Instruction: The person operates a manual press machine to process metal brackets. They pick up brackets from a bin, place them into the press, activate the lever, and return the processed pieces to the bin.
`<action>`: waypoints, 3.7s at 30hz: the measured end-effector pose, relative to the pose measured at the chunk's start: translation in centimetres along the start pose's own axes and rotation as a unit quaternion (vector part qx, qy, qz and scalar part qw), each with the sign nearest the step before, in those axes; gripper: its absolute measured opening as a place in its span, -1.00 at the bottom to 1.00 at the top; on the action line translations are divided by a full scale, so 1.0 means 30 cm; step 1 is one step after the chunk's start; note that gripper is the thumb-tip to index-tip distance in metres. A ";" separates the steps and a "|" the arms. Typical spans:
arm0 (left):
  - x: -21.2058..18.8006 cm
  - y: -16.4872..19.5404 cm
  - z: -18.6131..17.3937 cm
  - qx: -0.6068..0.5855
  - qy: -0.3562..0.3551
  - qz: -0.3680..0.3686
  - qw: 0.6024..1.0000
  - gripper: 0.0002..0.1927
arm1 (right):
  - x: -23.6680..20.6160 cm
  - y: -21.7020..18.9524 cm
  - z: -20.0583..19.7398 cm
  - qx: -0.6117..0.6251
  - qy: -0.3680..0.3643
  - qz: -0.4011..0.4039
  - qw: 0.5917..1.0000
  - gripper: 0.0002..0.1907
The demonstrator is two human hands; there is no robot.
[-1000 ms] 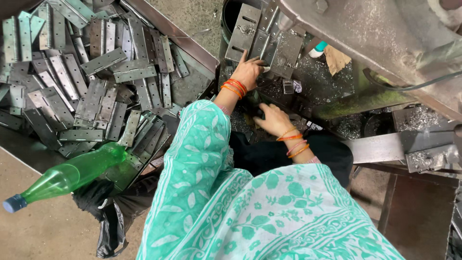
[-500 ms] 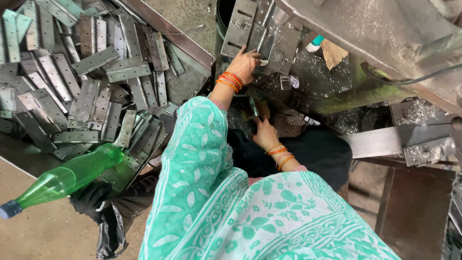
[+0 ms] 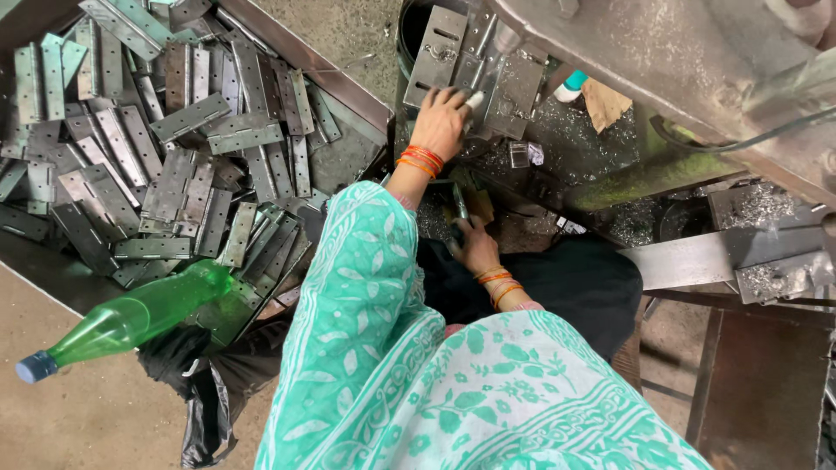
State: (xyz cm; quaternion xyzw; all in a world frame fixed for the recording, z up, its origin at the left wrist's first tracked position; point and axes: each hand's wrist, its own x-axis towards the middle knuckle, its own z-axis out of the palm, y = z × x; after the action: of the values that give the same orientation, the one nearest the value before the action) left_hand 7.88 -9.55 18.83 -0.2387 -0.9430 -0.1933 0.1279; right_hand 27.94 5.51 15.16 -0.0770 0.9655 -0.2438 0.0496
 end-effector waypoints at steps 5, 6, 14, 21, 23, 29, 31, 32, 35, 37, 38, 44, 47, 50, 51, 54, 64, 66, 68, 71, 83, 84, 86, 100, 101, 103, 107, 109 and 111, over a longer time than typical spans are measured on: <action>-0.047 0.028 0.017 0.041 0.034 -0.076 0.996 -0.55 | 0.029 0.006 -0.040 -0.069 -0.038 0.015 0.997 -0.36; -0.047 0.028 0.025 0.070 0.036 -0.075 0.994 -0.58 | 0.052 0.007 -0.066 -0.087 -0.059 0.025 0.994 -0.38; 0.057 0.035 0.070 0.107 0.010 -0.131 0.986 -0.66 | 0.251 -0.014 -0.259 -0.123 -0.115 -0.031 0.985 -0.50; 0.136 -0.006 0.082 0.107 0.018 -0.121 0.987 -0.65 | 0.147 0.004 -0.111 -0.040 -0.063 0.040 0.996 -0.44; 0.137 -0.011 0.092 0.092 0.053 -0.119 0.987 -0.62 | 0.131 0.025 -0.088 -0.022 -0.056 0.046 0.997 -0.47; 0.093 -0.003 0.097 0.092 0.141 -0.080 0.982 -0.54 | 0.140 0.027 -0.121 -0.064 -0.083 0.032 0.994 -0.34; 0.087 0.010 0.088 0.095 0.072 -0.103 0.987 -0.64 | 0.159 0.019 -0.154 -0.070 -0.093 0.003 0.993 -0.27; 0.082 0.015 0.084 0.097 0.032 -0.118 0.988 -0.66 | 0.171 0.015 -0.171 -0.077 -0.103 0.007 0.992 -0.33; 0.091 0.024 0.071 0.108 0.033 -0.121 0.986 -0.68 | 0.210 0.012 -0.212 -0.092 -0.120 0.016 0.988 -0.46; 0.106 0.019 0.069 0.111 0.028 -0.122 0.986 -0.66 | 0.210 0.012 -0.208 -0.095 -0.121 0.022 0.988 -0.44; 0.115 0.014 0.069 0.112 0.025 -0.124 0.986 -0.66 | 0.202 0.013 -0.196 -0.093 -0.108 0.023 0.990 -0.44; 0.138 -0.019 0.086 0.065 0.041 -0.121 0.990 -0.66 | 0.074 0.026 -0.026 -0.025 -0.004 0.015 1.000 -0.45; 0.130 -0.018 0.091 0.095 0.094 -0.094 0.987 -0.64 | 0.068 0.043 -0.003 -0.033 -0.041 0.031 0.998 -0.43; 0.124 -0.011 0.092 0.086 0.035 -0.106 0.990 -0.68 | 0.091 0.043 -0.053 -0.051 -0.080 0.041 0.995 -0.37; 0.132 -0.015 0.095 0.087 0.066 -0.103 0.989 -0.67 | 0.114 0.051 -0.071 -0.048 -0.081 0.032 0.995 -0.32; 0.155 -0.007 0.107 0.075 0.097 -0.106 0.987 -0.65 | 0.180 0.039 -0.165 -0.062 -0.078 -0.006 0.995 -0.36; 0.299 -0.036 0.088 0.053 0.036 -0.109 0.992 -0.67 | 0.223 0.010 -0.136 -0.145 -0.124 0.055 0.980 -0.43; 0.297 -0.045 0.084 0.045 0.042 -0.096 0.994 -0.64 | 0.155 0.017 -0.080 -0.046 -0.029 0.028 0.998 -0.47; 0.282 -0.042 0.085 0.026 0.086 -0.081 0.993 -0.58 | 0.124 0.032 -0.054 0.002 0.006 0.012 1.000 -0.47; 0.244 -0.018 0.087 0.081 0.030 -0.090 0.992 -0.59 | 0.102 0.037 -0.057 0.004 -0.027 0.020 0.999 -0.43; 0.257 0.008 0.071 0.094 -0.005 -0.136 0.986 -0.51 | 0.277 -0.026 -0.295 -0.108 -0.107 -0.004 0.988 -0.48; 0.276 0.000 0.066 0.100 -0.031 -0.140 0.985 -0.53 | 0.285 -0.036 -0.301 -0.112 -0.111 0.002 0.987 -0.47; 0.303 -0.018 0.060 0.112 -0.089 -0.150 0.978 -0.56 | 0.278 -0.059 -0.285 -0.116 -0.117 0.016 0.986 -0.44; 0.317 -0.037 0.069 0.110 0.025 -0.123 0.986 -0.53 | 0.134 -0.033 -0.119 -0.046 -0.023 0.007 0.999 -0.42; 0.308 -0.033 0.057 0.113 0.046 -0.112 0.986 -0.51 | 0.125 -0.035 -0.125 -0.043 -0.036 0.008 0.998 -0.39; 0.292 -0.027 0.029 0.105 -0.049 -0.119 0.986 -0.54 | 0.117 -0.038 -0.145 -0.034 -0.054 0.013 0.998 -0.33; 0.243 -0.010 -0.032 0.111 0.012 -0.075 0.991 -0.46 | 0.136 -0.052 -0.218 -0.037 -0.084 0.026 0.995 -0.40; 0.208 0.004 -0.058 0.119 0.004 -0.059 0.991 -0.47 | 0.157 -0.067 -0.254 -0.039 -0.094 0.028 0.994 -0.48; 0.167 0.014 -0.082 0.112 -0.017 -0.060 0.992 -0.48 | 0.163 -0.090 -0.275 -0.050 -0.103 0.033 0.993 -0.46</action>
State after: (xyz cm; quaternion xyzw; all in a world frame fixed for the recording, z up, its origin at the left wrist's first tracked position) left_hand 4.18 -8.26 22.81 -0.1697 -0.9733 -0.0898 0.1256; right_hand 22.36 6.14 23.39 -0.0721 0.9682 -0.1845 0.1526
